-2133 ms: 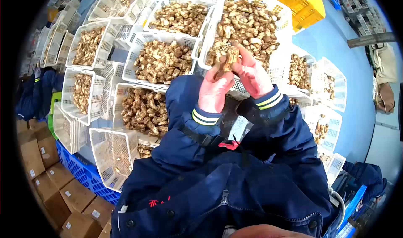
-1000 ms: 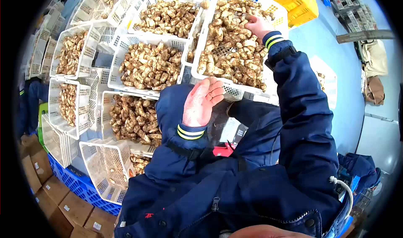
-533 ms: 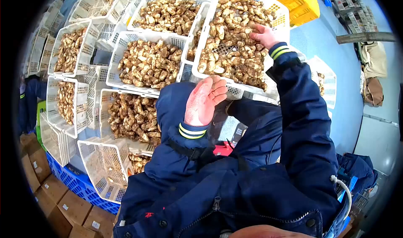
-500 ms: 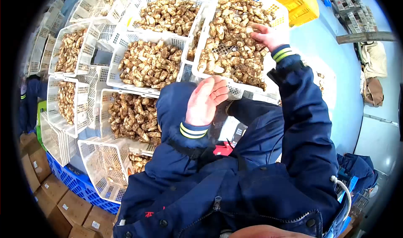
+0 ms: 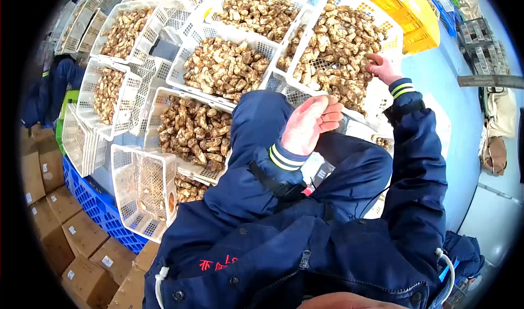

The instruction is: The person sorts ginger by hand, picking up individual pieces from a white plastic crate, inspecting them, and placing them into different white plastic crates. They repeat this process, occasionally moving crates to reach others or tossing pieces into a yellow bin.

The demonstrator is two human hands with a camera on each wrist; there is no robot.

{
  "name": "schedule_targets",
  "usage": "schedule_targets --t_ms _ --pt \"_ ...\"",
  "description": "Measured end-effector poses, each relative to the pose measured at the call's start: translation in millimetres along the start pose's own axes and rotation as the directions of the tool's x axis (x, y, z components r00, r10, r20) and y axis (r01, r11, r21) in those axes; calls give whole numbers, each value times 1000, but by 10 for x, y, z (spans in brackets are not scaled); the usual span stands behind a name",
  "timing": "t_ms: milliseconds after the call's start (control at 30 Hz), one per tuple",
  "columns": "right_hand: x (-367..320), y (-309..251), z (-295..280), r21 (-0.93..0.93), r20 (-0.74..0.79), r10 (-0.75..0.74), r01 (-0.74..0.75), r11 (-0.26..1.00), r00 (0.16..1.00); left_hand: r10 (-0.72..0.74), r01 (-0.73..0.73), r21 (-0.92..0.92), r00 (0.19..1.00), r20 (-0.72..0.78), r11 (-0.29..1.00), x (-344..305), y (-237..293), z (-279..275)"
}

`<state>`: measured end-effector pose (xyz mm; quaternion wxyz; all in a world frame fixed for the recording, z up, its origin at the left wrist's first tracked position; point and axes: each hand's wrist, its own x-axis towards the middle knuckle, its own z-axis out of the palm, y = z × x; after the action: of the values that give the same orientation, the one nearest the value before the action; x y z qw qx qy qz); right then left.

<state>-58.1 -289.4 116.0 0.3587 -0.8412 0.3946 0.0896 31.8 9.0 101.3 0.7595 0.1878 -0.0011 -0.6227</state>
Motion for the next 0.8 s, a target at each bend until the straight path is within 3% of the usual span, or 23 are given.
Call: schedule_targets --t_ms 100,167,233,267,300,333,367,467,567,633,700,767,800 --pt "599 305 -124 -46 -128 -209 204 978 970 -19 19 2 1000 -25 1000 43 -38 13" --pt "448 -532 -349 -11 -61 -62 61 998 996 -46 47 40 998 -44 998 105 -137 -21" --pt "841 -582 -495 227 66 -269 248 942 961 -152 157 156 987 -43 975 167 -134 2" --pt "1041 -618 -504 274 103 -321 283 919 942 -167 174 208 985 -48 963 208 -143 13" --pt "1226 -681 -500 319 139 -367 310 896 920 -246 232 205 968 42 951 296 -104 2" --pt "1286 -778 -469 444 163 -371 268 855 914 -260 246 196 964 50 949 371 -65 23" --pt "1366 -846 -486 378 165 -374 292 879 913 -275 261 181 960 59 948 453 -32 25" --pt "1664 -810 -486 485 222 -389 245 840 894 -286 279 121 957 40 952 679 -101 -115" --pt "1888 -849 -528 595 327 -290 42 802 900 -295 293 62 955 21 954 761 20 -16" --pt "1922 -1095 -473 568 319 -191 -26 823 928 -281 275 -60 948 -147 960 797 50 9" --pt "1999 -1436 -439 575 369 -172 -79 814 914 -245 197 -240 950 -192 951 745 167 6" --pt "2236 -1620 -316 696 386 -185 -154 701 904 -219 132 -257 911 -350 957 653 353 90" --pt "2419 -1684 -178 774 383 -100 -260 578 918 -197 94 -297 920 -338 950 614 527 119"
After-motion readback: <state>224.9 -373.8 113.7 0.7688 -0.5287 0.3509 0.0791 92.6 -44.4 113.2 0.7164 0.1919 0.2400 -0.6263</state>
